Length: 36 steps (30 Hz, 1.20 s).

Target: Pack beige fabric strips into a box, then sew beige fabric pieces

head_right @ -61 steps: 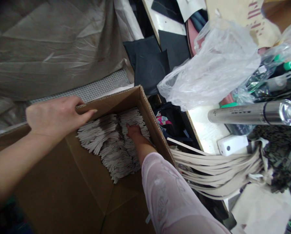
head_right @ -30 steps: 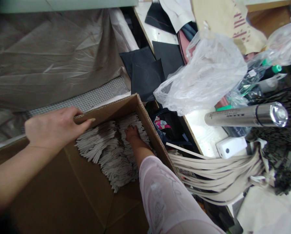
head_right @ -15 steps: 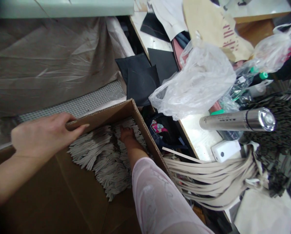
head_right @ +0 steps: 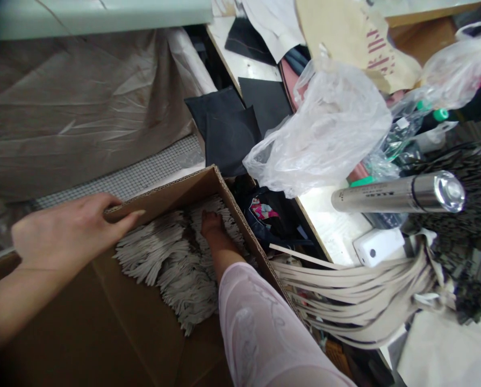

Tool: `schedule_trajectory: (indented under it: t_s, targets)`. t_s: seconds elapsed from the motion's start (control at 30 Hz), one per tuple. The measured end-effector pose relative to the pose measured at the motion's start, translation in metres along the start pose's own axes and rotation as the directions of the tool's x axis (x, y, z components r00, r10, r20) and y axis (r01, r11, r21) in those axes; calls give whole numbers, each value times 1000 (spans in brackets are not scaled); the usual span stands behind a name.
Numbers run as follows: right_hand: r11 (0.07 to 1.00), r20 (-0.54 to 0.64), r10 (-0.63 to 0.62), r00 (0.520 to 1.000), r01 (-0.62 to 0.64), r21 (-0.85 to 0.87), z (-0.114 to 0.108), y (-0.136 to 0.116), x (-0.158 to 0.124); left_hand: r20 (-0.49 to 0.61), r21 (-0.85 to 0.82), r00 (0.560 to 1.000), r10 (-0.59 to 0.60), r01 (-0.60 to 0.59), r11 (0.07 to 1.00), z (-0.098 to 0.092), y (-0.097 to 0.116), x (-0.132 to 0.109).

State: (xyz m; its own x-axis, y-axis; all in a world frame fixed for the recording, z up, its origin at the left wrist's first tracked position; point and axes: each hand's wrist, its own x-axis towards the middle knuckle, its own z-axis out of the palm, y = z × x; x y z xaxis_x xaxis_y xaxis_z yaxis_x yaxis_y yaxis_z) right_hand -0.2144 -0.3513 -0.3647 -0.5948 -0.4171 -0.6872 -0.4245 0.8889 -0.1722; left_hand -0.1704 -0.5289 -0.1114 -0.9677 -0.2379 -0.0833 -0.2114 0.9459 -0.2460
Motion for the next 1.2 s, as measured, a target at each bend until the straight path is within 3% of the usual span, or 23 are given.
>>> schedule_trajectory:
  t_s: [0.43, 0.83, 1.2]
  targets:
    - [1000, -78, -17, 997, 18, 13, 10, 8, -15, -33, 3, 999, 11, -11, 1000, 0, 1, 1]
    - [995, -30, 76, 997, -74, 67, 8, 9, 16, -40, 34, 999, 27, -26, 999, -4, 4, -1]
    - [999, -95, -18, 995, 13, -52, 14, 10, 4, -19, 15, 1000, 23, -23, 1000, 1, 0, -1]
